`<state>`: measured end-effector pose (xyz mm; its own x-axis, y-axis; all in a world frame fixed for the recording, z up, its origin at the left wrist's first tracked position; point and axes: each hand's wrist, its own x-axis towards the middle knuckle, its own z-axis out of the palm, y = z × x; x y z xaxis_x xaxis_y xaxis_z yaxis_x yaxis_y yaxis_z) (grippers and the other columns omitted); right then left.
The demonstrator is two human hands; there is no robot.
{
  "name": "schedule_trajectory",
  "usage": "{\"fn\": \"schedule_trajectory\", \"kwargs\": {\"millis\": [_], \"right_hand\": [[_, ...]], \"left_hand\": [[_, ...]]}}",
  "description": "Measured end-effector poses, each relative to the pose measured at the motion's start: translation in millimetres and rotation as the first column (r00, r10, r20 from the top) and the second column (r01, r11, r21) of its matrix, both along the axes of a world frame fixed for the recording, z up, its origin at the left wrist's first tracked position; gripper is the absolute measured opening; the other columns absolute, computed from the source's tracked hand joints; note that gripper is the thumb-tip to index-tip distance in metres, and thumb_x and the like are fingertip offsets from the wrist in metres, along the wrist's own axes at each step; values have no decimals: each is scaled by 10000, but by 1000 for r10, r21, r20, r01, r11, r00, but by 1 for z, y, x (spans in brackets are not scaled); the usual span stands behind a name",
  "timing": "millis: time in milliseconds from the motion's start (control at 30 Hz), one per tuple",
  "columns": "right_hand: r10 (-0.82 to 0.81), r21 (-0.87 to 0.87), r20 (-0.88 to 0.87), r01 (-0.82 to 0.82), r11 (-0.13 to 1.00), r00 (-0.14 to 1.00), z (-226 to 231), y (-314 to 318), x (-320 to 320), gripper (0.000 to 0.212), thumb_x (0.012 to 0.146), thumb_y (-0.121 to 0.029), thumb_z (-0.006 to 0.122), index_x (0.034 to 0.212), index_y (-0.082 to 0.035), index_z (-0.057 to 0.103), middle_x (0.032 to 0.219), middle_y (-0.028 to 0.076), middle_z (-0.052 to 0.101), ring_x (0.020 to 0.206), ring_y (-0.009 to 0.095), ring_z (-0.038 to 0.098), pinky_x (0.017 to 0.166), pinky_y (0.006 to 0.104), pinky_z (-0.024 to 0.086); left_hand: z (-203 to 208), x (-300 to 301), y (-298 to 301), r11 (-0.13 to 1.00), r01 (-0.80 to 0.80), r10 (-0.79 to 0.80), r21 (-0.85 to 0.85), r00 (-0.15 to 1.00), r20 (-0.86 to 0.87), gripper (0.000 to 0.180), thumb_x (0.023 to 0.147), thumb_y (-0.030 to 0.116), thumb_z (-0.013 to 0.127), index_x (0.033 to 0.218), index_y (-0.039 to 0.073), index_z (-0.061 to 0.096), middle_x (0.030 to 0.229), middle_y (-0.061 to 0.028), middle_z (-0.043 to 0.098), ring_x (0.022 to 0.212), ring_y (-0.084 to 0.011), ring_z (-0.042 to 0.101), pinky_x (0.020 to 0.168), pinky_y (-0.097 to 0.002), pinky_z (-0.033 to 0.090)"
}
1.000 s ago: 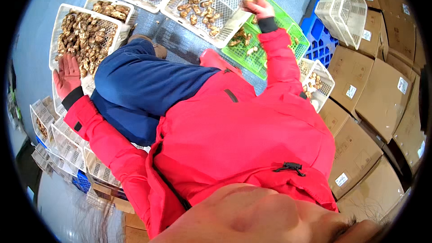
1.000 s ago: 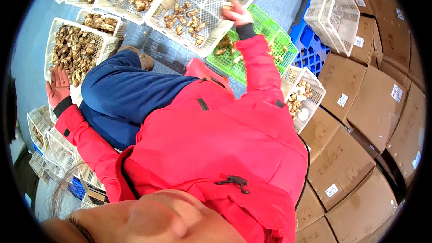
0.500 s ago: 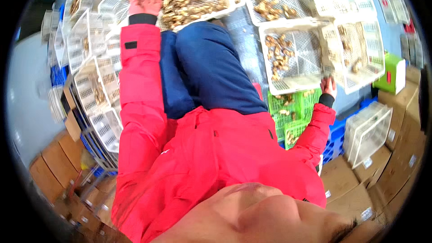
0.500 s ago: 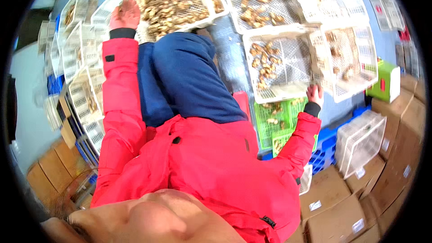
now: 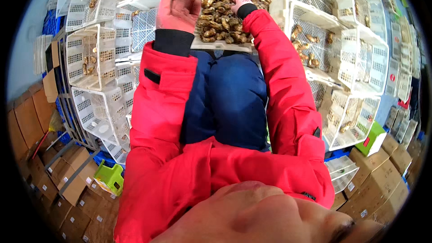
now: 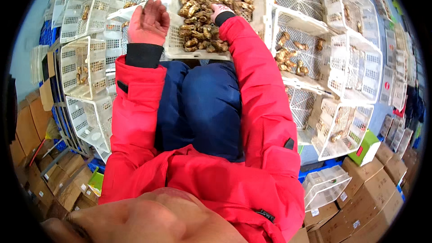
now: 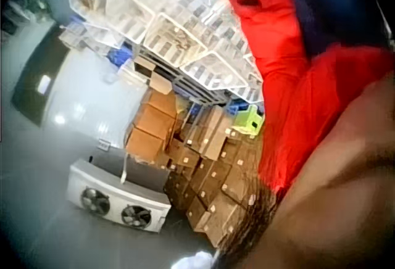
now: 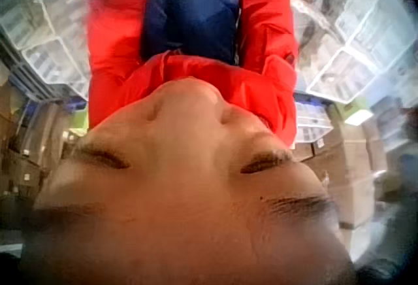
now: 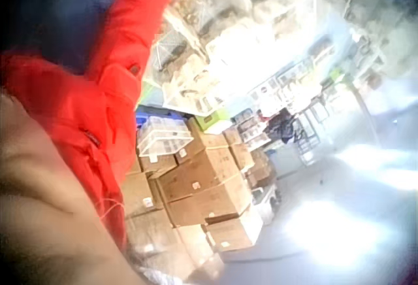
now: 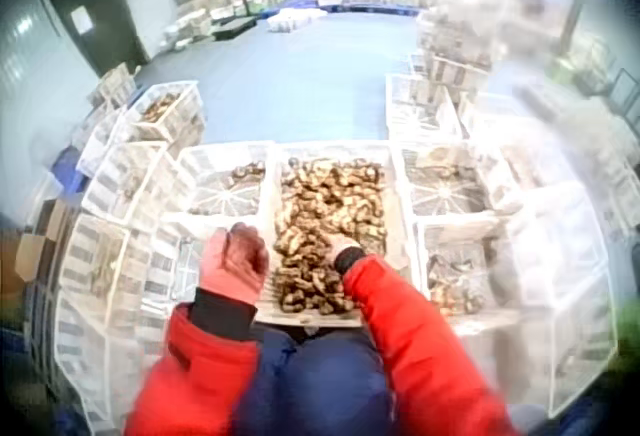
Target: The person sorts ginger roots by hand, picking them up from a large crate and placing them into smaller white plastic crates while sitting on the floor.
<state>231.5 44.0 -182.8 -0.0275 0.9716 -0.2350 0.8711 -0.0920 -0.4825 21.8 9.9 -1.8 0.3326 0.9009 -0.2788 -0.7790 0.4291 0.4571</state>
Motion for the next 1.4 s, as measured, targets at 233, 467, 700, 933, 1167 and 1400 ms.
{"fn": "schedule_trajectory", "kwargs": {"millis": [233, 467, 700, 933, 1167, 1400], "right_hand": [[-192, -9, -243, 196, 981, 951, -20, 11, -17, 379, 763, -291, 528, 1090, -101, 508, 978, 122, 570, 902, 236, 542, 774, 337, 431], [-195, -288, -855, 128, 949, -480, 54, -35, 1, 500, 833, -86, 446, 1264, -14, 203, 1114, 140, 437, 1008, 260, 445, 885, 432, 364], [46, -29, -924, 189, 982, -381, 135, -86, 4, 468, 799, -93, 494, 1212, -20, 286, 1100, 159, 447, 1004, 265, 462, 860, 402, 387], [161, 121, -879, 117, 986, -448, 149, -126, 26, 486, 805, -91, 482, 1238, -35, 269, 753, 21, 532, 1022, 272, 457, 895, 426, 333], [-44, -154, -896, 216, 964, -442, 126, -147, 40, 438, 850, -130, 434, 1232, -22, 247, 1153, 202, 409, 1051, 286, 441, 882, 393, 368], [-252, -294, -954, 363, 884, -159, 100, -185, 86, 326, 848, -160, 453, 1132, -17, 378, 1012, 134, 506, 901, 210, 524, 758, 319, 452]], "left_hand": [[6, 1, 3, 1000, -18, 18, -1, 998, -62, 276, 853, 253, 406, 1003, 32, 478, 983, -95, 530, 858, -201, 525, 747, -324, 445], [-1, 8, 0, 998, 44, -43, 44, 999, -27, 270, 850, 253, 421, 994, 34, 485, 976, -107, 538, 877, -211, 529, 743, -329, 451], [-10, 16, 3, 991, 131, -130, -4, 978, -164, 282, 853, 272, 421, 994, 39, 496, 965, -96, 561, 836, -208, 551, 720, -324, 460], [-11, 20, 3, 984, 174, -176, -33, 946, -271, 281, 851, 282, 422, 1000, 57, 499, 1005, -97, 555, 875, -214, 545, 738, -323, 454], [-15, 18, 4, 976, 215, -213, -23, 938, -272, 292, 852, 273, 417, 1009, 37, 485, 1013, -119, 548, 889, -222, 540, 748, -329, 451], [-15, 17, 3, 983, 182, -167, 9, 918, -359, 319, 844, 277, 430, 1022, 16, 480, 1006, -129, 547, 899, -242, 547, 780, -354, 455]]}}
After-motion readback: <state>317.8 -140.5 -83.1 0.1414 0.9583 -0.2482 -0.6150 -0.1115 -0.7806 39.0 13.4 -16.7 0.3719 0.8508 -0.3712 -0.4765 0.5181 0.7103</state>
